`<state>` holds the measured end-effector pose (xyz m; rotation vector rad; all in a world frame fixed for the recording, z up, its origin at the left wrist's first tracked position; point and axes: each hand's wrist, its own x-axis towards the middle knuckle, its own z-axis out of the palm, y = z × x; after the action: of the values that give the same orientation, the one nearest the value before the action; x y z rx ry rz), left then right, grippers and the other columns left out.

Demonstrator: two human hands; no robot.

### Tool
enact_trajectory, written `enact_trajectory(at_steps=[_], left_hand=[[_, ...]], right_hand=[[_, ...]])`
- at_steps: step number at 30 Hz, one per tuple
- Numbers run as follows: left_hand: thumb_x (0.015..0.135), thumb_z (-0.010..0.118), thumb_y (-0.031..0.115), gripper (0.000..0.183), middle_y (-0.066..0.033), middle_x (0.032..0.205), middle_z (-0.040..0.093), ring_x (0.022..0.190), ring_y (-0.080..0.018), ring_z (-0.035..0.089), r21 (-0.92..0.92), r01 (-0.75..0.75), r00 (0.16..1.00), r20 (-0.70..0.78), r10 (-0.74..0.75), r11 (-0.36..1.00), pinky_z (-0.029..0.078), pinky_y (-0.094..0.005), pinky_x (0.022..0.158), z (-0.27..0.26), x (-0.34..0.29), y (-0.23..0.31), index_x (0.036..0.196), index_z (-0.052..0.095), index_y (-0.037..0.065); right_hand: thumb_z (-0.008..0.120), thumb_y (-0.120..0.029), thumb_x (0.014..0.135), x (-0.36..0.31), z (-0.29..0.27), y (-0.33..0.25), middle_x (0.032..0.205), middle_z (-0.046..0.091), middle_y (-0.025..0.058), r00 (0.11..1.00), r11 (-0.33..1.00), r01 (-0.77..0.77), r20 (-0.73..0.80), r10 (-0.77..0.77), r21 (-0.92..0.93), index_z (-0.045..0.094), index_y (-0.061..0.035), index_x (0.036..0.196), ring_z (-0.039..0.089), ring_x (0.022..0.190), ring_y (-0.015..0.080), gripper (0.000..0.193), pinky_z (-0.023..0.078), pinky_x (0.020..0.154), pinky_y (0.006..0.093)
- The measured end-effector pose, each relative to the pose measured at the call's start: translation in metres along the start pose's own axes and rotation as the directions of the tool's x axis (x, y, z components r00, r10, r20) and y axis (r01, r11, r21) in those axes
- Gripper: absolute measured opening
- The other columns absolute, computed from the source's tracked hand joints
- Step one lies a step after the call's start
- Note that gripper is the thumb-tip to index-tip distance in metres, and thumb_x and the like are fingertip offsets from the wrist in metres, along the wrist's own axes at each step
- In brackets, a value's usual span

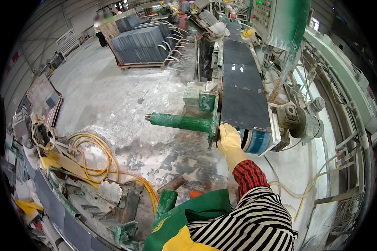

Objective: The person repeatedly picks up dark rectangular panels and feeds them into a conveyor machine in a factory. The person handles the panels one at a time, placing them onto the moving belt and guiding them through rollers.

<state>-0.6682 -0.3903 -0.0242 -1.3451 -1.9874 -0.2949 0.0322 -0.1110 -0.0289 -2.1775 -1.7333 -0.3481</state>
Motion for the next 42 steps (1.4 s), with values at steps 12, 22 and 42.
enact_trajectory(at_steps=[12,22,42], left_hand=[[0.100,0.060,0.019,0.032,-0.0225,0.121,0.065,0.114,-0.0383,0.061,-0.160,0.001,0.989,0.146,0.022,0.987,0.049,-0.0487,0.098,0.022,0.042,0.105,0.124,0.065,-0.003],[0.101,0.059,0.020,0.035,-0.0232,0.125,0.063,0.117,-0.0386,0.060,-0.180,0.112,0.938,0.345,-0.044,0.977,0.048,-0.0478,0.101,0.022,0.081,0.185,0.127,0.062,-0.003],[0.102,0.056,0.022,0.040,-0.0245,0.133,0.059,0.123,-0.0392,0.056,-0.067,0.280,0.867,0.446,-0.223,0.958,0.044,-0.0461,0.106,-0.021,0.077,0.181,0.134,0.057,-0.004]], right_hand=[[0.061,-0.042,0.090,0.120,0.031,0.133,0.121,0.057,0.0124,0.941,0.945,-0.300,0.125,0.316,-0.132,0.057,-0.0076,0.123,0.055,0.119,0.0283,0.048,0.044,0.102,0.0393],[0.056,-0.049,0.095,0.193,0.074,0.200,0.144,0.049,0.0103,0.876,0.915,-0.380,0.267,0.403,-0.136,0.049,-0.0154,0.143,0.049,0.131,0.0292,0.059,0.040,0.109,0.0422],[0.062,-0.040,0.092,0.255,0.067,0.207,0.131,0.058,0.0109,0.866,0.890,-0.428,0.212,0.453,-0.156,0.059,-0.0125,0.125,0.055,0.127,0.0301,0.043,0.045,0.104,0.0446]])
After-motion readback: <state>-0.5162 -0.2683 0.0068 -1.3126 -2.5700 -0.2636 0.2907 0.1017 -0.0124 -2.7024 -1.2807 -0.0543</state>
